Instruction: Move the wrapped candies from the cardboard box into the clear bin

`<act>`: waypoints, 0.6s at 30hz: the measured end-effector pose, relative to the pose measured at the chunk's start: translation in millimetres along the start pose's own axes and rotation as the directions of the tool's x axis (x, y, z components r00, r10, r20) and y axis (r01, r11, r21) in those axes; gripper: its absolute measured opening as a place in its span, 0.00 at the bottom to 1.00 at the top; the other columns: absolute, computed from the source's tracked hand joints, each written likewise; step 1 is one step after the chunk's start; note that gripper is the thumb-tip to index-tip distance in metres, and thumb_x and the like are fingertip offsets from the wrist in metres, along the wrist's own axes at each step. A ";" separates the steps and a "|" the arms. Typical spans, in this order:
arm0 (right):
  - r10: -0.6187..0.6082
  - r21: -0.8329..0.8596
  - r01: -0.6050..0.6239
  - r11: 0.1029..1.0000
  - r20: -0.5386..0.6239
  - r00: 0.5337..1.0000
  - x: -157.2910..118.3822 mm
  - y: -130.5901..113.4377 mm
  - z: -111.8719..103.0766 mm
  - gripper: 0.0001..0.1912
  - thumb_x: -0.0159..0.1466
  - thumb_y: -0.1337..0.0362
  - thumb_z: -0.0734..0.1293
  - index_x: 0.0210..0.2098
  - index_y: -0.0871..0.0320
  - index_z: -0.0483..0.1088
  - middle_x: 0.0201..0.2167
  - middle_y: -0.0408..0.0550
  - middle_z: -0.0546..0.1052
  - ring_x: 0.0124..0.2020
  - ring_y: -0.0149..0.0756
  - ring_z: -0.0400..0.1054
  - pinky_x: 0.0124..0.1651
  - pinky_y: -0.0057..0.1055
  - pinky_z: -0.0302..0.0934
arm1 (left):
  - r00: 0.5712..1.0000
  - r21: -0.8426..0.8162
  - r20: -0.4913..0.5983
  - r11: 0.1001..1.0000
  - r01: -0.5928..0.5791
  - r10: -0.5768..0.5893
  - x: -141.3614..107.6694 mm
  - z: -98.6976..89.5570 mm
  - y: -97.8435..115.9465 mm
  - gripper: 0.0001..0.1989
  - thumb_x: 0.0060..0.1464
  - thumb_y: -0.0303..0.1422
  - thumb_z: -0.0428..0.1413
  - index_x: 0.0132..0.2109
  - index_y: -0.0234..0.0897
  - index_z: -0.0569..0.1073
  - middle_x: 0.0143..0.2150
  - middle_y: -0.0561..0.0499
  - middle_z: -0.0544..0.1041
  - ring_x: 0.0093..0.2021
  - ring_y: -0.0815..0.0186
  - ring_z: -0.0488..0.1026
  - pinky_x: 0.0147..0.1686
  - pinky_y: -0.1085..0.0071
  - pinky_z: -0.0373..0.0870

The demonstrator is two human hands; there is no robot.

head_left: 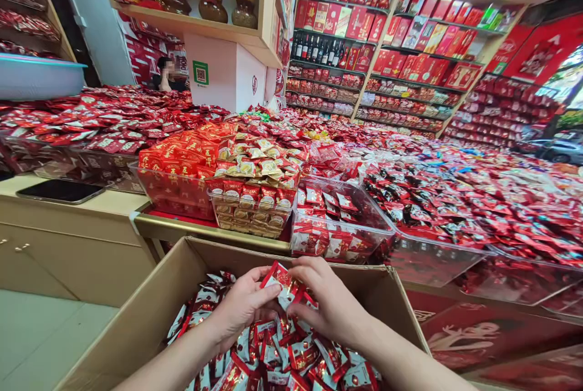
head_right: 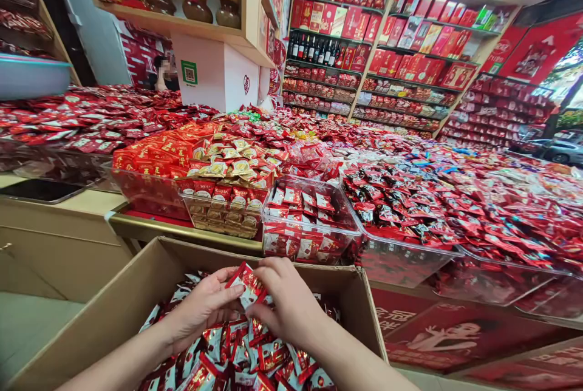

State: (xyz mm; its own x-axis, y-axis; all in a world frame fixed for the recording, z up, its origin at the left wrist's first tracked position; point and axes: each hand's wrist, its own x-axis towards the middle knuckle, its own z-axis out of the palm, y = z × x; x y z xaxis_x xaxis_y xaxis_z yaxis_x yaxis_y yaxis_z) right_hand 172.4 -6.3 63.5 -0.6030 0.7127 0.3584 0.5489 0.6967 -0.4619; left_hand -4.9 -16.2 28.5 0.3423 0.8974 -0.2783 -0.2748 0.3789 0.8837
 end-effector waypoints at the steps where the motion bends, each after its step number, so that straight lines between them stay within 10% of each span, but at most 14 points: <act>1: -0.093 -0.086 0.095 0.992 0.034 0.995 -0.8 -1.6 0.2 0.19 0.53 0.58 0.64 0.42 0.58 0.62 0.42 0.52 0.66 0.42 0.37 0.57 0.42 0.34 0.54 | 1.000 -0.012 -0.006 1.000 0.009 -0.009 -0.3 -0.4 -0.2 0.20 0.45 0.34 0.56 0.46 0.37 0.61 0.34 0.51 0.71 0.25 0.74 0.68 0.26 0.75 0.65; 6: -0.279 -0.320 0.295 0.900 0.097 0.955 -1.8 -4.0 1.6 0.08 0.59 0.70 0.57 0.37 0.60 0.63 0.33 0.48 0.71 0.35 0.32 0.59 0.37 0.32 0.55 | 1.000 -0.050 -0.007 0.998 0.027 -0.028 -2.5 -0.8 1.2 0.20 0.49 0.39 0.50 0.49 0.41 0.57 0.29 0.54 0.70 0.25 0.71 0.68 0.27 0.72 0.64; 12: -0.413 -0.287 0.342 0.895 -0.241 0.878 4.1 -9.0 -41.5 0.09 0.54 0.74 0.61 0.35 0.59 0.62 0.33 0.47 0.71 0.33 0.30 0.61 0.35 0.29 0.56 | 0.999 0.243 0.021 0.969 0.042 -0.048 6.8 -13.8 -9.1 0.21 0.50 0.46 0.42 0.44 0.36 0.63 0.28 0.50 0.72 0.26 0.67 0.69 0.27 0.71 0.62; 15: -0.398 -0.378 0.252 0.891 -0.383 0.833 24.1 2.2 -74.5 0.06 0.54 0.74 0.61 0.31 0.59 0.61 0.32 0.48 0.71 0.34 0.31 0.62 0.36 0.30 0.57 | 0.998 0.772 0.050 0.636 -0.015 -0.037 6.0 -32.8 -29.3 0.16 0.44 0.40 0.49 0.40 0.38 0.68 0.32 0.49 0.73 0.32 0.61 0.69 0.32 0.67 0.63; 18: -0.343 -0.542 0.144 0.828 -0.287 0.894 56.8 25.9 -97.2 0.03 0.55 0.72 0.59 0.27 0.60 0.62 0.30 0.49 0.70 0.33 0.33 0.62 0.36 0.29 0.57 | 0.971 0.982 0.060 0.190 -0.016 -0.233 3.8 -53.1 -56.1 0.20 0.36 0.36 0.54 0.41 0.41 0.71 0.42 0.44 0.71 0.41 0.50 0.67 0.38 0.57 0.61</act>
State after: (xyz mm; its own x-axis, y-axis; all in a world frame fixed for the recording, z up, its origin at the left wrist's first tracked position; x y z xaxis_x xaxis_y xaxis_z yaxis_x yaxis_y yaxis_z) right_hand 208.6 60.2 150.8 -0.5617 0.4218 0.7117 0.6817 0.7234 0.1093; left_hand -35.9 -22.0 -42.2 0.4504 0.7693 -0.4532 0.8247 -0.1640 0.5413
